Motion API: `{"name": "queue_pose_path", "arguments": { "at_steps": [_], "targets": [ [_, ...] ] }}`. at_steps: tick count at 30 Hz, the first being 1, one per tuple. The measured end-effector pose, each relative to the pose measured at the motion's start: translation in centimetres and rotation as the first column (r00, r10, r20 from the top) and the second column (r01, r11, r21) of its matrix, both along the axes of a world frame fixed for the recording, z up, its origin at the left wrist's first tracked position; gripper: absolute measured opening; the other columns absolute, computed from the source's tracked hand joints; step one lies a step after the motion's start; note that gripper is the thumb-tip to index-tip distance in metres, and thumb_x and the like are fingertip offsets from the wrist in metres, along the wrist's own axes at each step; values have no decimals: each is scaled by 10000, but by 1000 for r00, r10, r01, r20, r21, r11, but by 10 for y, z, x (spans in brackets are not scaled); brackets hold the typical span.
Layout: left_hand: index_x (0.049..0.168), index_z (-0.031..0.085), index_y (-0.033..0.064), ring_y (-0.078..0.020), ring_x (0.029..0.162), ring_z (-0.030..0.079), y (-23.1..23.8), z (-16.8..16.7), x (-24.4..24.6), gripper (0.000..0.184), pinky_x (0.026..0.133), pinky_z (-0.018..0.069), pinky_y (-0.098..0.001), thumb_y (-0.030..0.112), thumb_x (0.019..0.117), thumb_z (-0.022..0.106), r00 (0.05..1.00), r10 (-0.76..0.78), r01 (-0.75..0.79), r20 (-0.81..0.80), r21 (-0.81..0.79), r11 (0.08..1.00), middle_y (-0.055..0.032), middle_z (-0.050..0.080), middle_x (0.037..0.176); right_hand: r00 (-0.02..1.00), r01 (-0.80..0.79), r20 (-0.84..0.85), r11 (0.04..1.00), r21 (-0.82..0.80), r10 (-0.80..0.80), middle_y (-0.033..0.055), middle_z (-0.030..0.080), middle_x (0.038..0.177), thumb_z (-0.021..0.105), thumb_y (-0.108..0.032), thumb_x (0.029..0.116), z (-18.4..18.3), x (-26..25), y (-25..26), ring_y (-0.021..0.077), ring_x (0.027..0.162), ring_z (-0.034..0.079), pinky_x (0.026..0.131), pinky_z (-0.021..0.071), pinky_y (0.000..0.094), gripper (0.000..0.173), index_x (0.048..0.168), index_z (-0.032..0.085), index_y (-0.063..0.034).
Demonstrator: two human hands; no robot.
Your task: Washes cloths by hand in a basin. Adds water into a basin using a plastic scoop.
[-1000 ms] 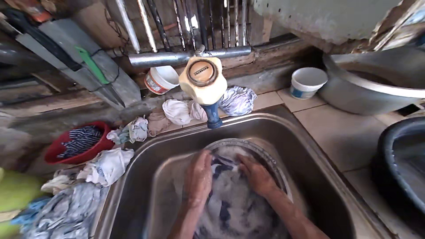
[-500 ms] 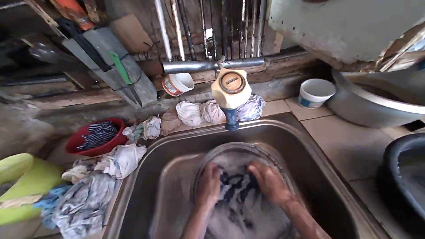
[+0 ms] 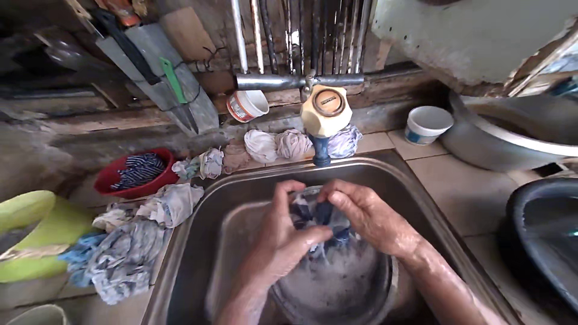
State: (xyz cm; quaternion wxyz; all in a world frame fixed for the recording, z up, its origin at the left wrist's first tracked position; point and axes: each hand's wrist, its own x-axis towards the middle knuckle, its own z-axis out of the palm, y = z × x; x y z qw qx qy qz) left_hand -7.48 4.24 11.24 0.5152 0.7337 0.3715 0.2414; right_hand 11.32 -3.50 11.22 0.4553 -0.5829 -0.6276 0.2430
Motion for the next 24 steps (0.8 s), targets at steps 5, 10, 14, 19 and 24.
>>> {"name": "queue_pose_path", "arguments": {
  "at_steps": [5,10,14,19,24],
  "targets": [
    [1231,684,64,-326,1111,664,-15,-76,32,374,988,506,-548,362,1057,543,781,-101,79,-617,-63,995,-168,699,1156,994,93,73,986,-135,-83,24,656,1280,496,-420,1051,-31,4,-6,194,1174,621,1017,507,477,407,1358,623,-184],
    [1295,636,49,-318,1144,660,-21,-110,26,390,1002,509,-520,345,1066,526,796,-94,-43,-597,-210,977,-181,683,1210,997,78,53,843,-533,-59,171,452,1550,810,-391,845,-90,6,-34,365,1442,414,1184,350,554,877,1570,381,-147],
    [957,718,91,-150,761,671,-25,-7,18,208,723,569,-365,276,999,632,993,114,-115,-9,-148,982,-41,687,814,989,57,-87,853,-518,-119,257,304,1619,931,-494,625,-144,-21,-42,420,1495,301,1224,286,563,1303,1622,214,-57],
    [987,700,132,-94,632,637,-28,103,2,204,541,552,-244,277,1050,570,860,145,-104,490,-110,988,-30,672,787,864,114,-414,912,-395,-288,189,609,1329,803,-108,810,-140,-64,-34,108,1219,593,1060,482,257,740,1418,446,119],
    [1017,687,106,-180,742,680,-2,31,-14,240,682,584,-404,330,1017,603,980,164,-141,-117,183,973,-48,681,816,633,223,-693,939,-264,-345,75,716,1115,636,-20,844,-115,-51,-21,98,997,689,889,598,308,433,1273,605,32]
  ]
}}
